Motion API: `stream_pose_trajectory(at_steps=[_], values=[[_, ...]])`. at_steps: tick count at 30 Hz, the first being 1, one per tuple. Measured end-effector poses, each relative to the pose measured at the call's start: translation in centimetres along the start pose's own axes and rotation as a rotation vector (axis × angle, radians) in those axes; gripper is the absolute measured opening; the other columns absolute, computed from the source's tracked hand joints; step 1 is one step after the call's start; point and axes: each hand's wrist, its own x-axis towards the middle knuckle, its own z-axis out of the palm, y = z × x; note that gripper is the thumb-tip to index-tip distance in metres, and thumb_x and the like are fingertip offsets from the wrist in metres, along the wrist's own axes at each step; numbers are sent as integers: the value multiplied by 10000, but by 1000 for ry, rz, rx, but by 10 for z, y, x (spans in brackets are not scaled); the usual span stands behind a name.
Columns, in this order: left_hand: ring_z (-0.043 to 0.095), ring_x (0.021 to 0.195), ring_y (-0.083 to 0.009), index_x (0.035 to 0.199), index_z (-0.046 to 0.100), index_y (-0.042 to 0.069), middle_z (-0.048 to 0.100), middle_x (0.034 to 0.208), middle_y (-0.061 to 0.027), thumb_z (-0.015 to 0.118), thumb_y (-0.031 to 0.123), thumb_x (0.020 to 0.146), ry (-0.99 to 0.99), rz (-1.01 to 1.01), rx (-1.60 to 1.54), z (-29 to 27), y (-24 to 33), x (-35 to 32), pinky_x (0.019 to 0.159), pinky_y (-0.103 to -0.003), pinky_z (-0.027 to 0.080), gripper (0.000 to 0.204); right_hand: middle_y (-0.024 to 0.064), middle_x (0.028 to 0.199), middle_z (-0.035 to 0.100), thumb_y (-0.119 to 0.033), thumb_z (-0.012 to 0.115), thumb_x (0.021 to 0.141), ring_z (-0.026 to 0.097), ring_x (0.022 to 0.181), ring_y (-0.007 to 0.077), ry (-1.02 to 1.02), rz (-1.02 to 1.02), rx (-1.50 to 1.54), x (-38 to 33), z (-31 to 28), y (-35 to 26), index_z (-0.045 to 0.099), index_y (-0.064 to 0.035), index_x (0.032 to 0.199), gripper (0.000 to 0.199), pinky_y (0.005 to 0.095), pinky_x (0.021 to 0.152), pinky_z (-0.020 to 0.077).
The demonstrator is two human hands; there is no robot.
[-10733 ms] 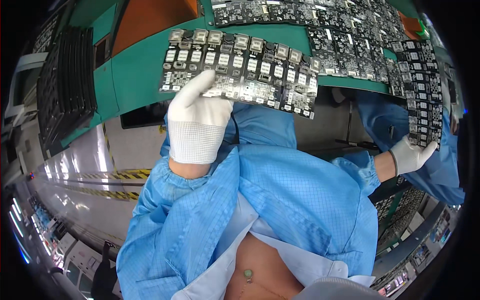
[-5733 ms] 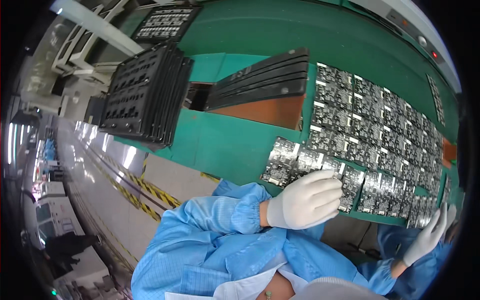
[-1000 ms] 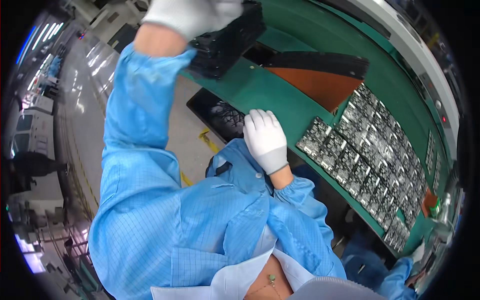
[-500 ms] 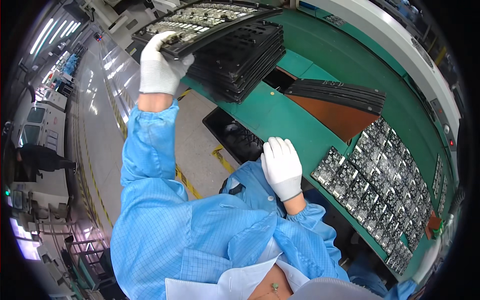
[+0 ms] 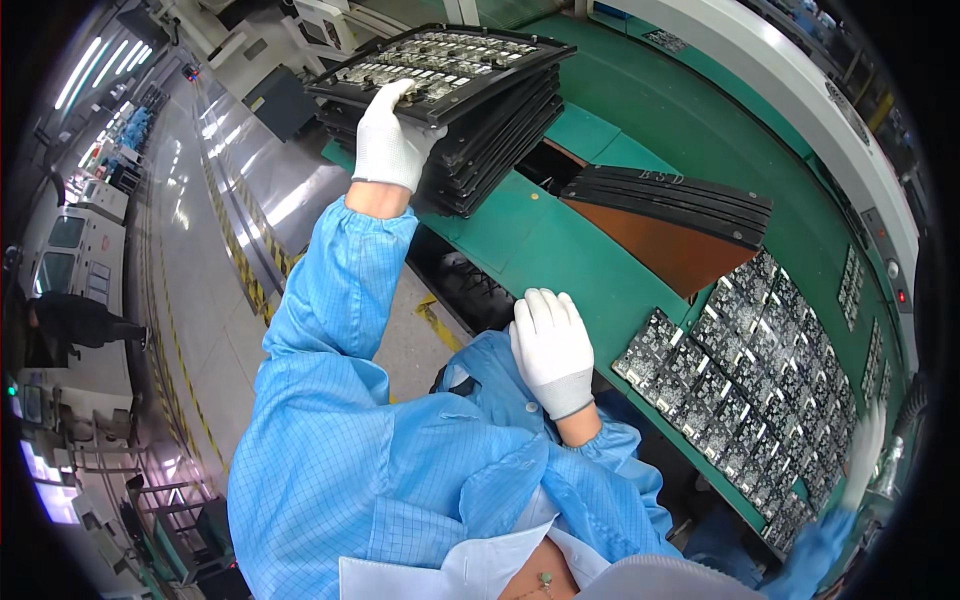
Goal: Picking up trays of printed circuit boards, inspecting them, and placing them on a conveyor belt in an electronics assembly line.
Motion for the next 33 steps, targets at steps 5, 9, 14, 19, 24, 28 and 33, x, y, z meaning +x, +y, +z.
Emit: stream_pose_trajectory(at_steps=[5,9,14,19,24,28,33], values=[[659,1003,-314,1137,634,93,686,1150,-146,625,240,973,-102,119,155,-3,1,-4,875,-506,516,220,143,1180,661,-128,735,829,645,1130,306,-55,-7,13,2,-3,0,665,-13,1122,322,456,1058,492],[657,989,-311,1125,636,75,684,1122,-151,631,211,971,-42,66,14,5,5,1,865,-486,527,206,146,1172,665,-122,733,831,649,1126,306,-44,-5,19,2,-5,0,666,-10,1127,324,456,1052,497],[655,965,-284,1104,632,83,682,1076,-102,665,221,958,6,-105,15,8,15,-1,863,-467,534,203,150,1161,670,-117,730,835,654,1116,311,-40,-11,28,2,-2,2,668,-4,1127,319,454,1047,500],[701,964,-298,1119,627,85,692,1094,-149,680,241,970,3,-244,59,4,29,-11,775,-445,608,222,152,1164,663,-114,717,846,647,1125,310,-50,-5,31,3,-3,3,664,-1,1116,298,453,1049,495],[716,899,-339,1127,639,47,710,1068,-207,718,335,965,-37,-372,254,-2,39,-18,685,-382,617,339,151,1165,656,-114,701,860,638,1134,304,-70,-1,30,2,-1,3,660,-2,1100,269,452,1051,488],[713,900,-339,1135,649,47,710,1065,-205,723,337,961,-48,-409,244,-3,39,-18,668,-378,605,346,146,1162,654,-124,695,867,633,1141,298,-92,2,30,3,-3,3,658,-5,1095,259,451,1059,478],[710,898,-336,1142,657,46,710,1059,-195,739,328,951,-77,-434,187,-13,44,-16,654,-382,596,349,144,1163,652,-130,693,869,630,1142,296,-120,4,31,3,-2,2,659,-7,1096,261,448,1066,470]])
